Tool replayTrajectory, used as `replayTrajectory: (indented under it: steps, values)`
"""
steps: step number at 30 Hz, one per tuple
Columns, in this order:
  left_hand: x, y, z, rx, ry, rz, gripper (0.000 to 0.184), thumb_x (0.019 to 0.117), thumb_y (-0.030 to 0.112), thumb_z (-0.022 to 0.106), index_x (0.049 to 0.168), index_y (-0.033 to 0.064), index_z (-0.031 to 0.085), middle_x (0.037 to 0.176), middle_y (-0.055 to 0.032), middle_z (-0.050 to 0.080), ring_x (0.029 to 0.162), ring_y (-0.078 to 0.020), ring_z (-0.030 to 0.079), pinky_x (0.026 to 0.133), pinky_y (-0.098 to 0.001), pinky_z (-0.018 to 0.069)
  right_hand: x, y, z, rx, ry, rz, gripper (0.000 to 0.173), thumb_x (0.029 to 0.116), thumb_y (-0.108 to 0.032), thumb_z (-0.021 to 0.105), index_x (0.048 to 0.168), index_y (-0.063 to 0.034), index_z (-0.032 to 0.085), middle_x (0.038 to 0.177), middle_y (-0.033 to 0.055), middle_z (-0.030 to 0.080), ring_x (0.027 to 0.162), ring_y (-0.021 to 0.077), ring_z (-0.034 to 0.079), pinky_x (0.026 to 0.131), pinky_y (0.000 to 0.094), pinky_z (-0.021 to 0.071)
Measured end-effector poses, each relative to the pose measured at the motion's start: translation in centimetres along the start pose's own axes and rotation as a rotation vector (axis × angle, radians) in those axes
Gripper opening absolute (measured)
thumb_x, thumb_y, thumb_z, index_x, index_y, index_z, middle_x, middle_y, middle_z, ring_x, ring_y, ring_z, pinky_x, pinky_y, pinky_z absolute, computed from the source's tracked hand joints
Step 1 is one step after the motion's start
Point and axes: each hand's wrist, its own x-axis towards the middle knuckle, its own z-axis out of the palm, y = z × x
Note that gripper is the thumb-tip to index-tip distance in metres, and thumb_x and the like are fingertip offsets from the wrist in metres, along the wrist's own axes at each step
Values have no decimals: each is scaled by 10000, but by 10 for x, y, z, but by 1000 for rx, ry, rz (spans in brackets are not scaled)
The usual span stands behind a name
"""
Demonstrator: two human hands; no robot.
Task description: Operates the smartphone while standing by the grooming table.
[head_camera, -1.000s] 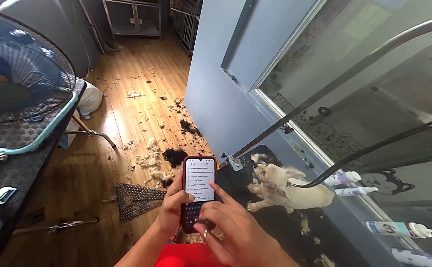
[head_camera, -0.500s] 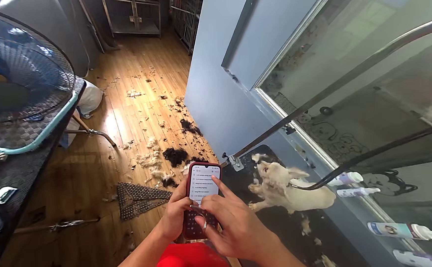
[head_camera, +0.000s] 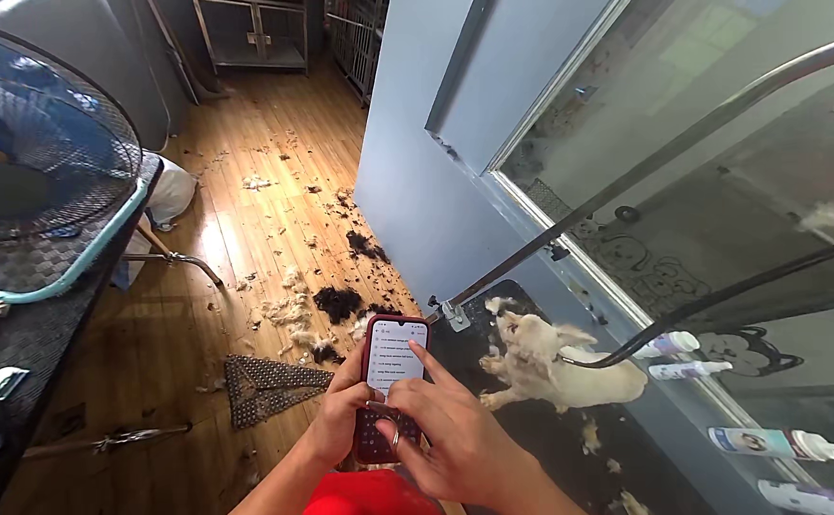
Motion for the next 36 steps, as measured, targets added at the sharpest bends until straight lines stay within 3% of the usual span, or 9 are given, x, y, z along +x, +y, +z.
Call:
replayTrajectory:
  steps: [5, 9, 13, 19, 36]
  values:
    - [0, 4, 4, -18, 59, -50, 585, 864, 28, 447, 1448, 49, 420, 1205, -139, 685, 1058, -206, 702, 924, -398, 587, 0, -5, -1, 16, -12, -9, 197, 993, -228, 664, 1089, -56, 665, 995, 40, 728, 1012, 144, 720, 1190, 559, 420]
    - [1, 4, 1, -191, 115, -66, 544, 935, 266, 593, 1447, 116, 491, 1174, -167, 711, 1038, -241, 724, 918, -430, 595, -3, -11, 3, 44, -64, -29, 192, 993, -225, 665, 1079, -54, 675, 982, 42, 727, 1002, 154, 721, 1200, 567, 401]
    - [6, 8, 4, -246, 169, -21, 551, 917, 413, 679, 1389, 145, 583, 1134, -137, 735, 1031, -211, 732, 920, -415, 601, -9, -15, 8, 68, -91, -52, 177, 996, -222, 659, 1084, -69, 676, 993, 36, 728, 1021, 155, 718, 1204, 572, 387]
    - [8, 11, 6, -227, 173, 12, 516, 953, 415, 617, 1381, 127, 590, 1154, -143, 727, 1042, -215, 727, 927, -419, 598, -10, -18, 7, 74, -92, -51, 168, 990, -213, 668, 1074, -67, 677, 992, 36, 729, 1031, 157, 717, 1202, 571, 393]
    - [2, 8, 4, -278, 133, 20, 574, 935, 435, 662, 1412, 130, 568, 1184, -173, 714, 1070, -250, 721, 946, -450, 589, -16, -20, 8, 73, -89, -48, 162, 983, -206, 678, 1070, -70, 679, 991, 32, 730, 1021, 149, 719, 1208, 565, 386]
